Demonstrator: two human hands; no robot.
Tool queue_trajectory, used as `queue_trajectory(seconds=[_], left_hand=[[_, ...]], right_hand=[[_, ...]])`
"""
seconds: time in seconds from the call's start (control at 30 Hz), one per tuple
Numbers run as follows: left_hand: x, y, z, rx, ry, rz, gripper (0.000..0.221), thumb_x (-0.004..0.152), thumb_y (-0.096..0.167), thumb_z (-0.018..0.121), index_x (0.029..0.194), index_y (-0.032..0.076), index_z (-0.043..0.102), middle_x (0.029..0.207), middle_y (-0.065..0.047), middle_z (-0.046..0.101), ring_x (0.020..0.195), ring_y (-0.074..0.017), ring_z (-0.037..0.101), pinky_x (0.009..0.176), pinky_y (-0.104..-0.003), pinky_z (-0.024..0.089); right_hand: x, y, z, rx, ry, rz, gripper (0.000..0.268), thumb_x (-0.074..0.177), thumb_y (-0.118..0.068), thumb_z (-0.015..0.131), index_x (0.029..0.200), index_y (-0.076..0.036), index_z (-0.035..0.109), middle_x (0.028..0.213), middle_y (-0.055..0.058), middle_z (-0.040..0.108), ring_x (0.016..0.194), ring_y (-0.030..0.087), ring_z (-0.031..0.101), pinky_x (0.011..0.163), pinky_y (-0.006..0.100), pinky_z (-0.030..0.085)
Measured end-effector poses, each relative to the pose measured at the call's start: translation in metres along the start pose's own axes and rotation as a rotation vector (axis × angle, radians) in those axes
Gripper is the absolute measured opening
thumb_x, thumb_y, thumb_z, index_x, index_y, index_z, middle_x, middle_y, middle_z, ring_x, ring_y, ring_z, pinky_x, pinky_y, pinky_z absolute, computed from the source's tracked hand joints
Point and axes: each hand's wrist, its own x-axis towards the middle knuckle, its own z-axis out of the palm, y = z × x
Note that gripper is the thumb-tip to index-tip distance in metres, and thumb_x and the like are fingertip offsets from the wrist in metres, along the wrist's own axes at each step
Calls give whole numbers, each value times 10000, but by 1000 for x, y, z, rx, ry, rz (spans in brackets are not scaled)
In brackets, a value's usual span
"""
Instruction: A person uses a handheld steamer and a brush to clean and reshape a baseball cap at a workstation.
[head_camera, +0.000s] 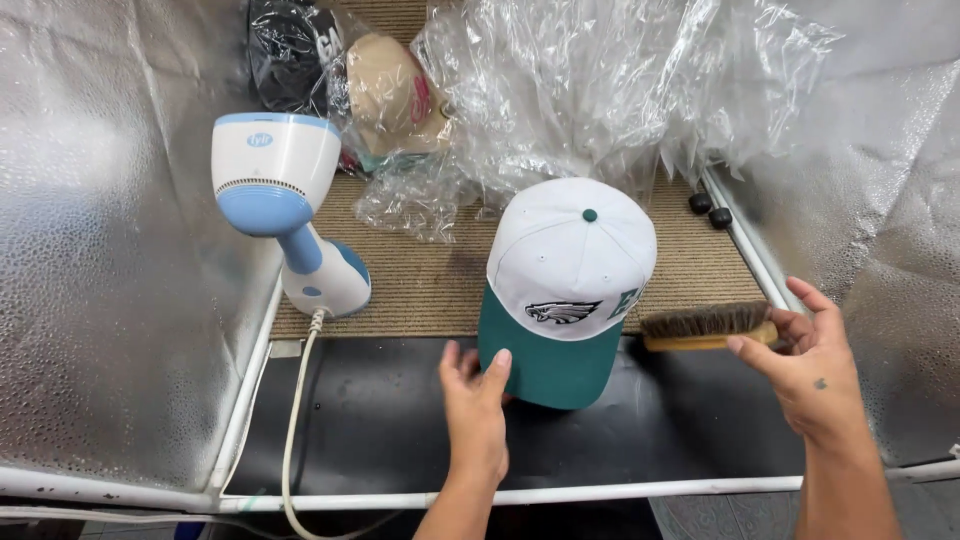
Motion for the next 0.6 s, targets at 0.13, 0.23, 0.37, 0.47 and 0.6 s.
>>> queue_trajectory(seconds=[0.13, 0.23, 0.37, 0.47, 0.6], left_hand=[[-13, -2, 11, -367, -123, -176, 389, 911, 107, 642, 1284, 46, 552, 1257, -177, 687, 1124, -328, 647, 855, -532, 575], [-32, -18, 6, -388, -98, -119, 411, 896, 120, 642, 1285, 36, 536, 1280, -187, 687, 1107, -344, 661, 761, -547, 584], [-55, -27, -1, -487, 2, -206, 379, 926, 75, 610, 1296, 66, 528, 1297, -214, 669, 1145, -391, 638, 818, -625, 541], [-62, -17, 3, -477, 54, -316, 416, 943, 81, 601, 1351, 108, 526, 1349, -194, 652, 1198, -408, 628, 892, -627, 523], [-66, -17, -1, -476, 9, -283, 340, 959, 67, 582, 1295, 86, 531, 1333, -200, 678, 1198, -401, 642, 897, -628, 540]], right_hand=[[0, -7, 13, 41, 19, -10, 900, 764, 45, 717, 1557, -81, 312, 1317, 201, 594, 999, 165, 554, 901, 299, 449], [1, 5, 27, -51, -36, -89, 843, 811, -37, 705, 1548, -54, 297, 1340, 190, 609, 1051, 194, 572, 901, 303, 436], [-12, 7, 53, -173, -139, 46, 827, 847, -195, 644, 1584, -127, 273, 1449, 154, 532, 1171, 266, 601, 1009, 384, 458], [-31, -26, 67, -309, -210, 236, 918, 837, -277, 645, 1636, -190, 202, 1524, 82, 506, 1220, 280, 614, 1038, 442, 468], [-45, -50, 73, -366, -28, 196, 811, 765, -263, 767, 1498, -206, 422, 1242, 115, 708, 1081, 240, 674, 1004, 403, 466]])
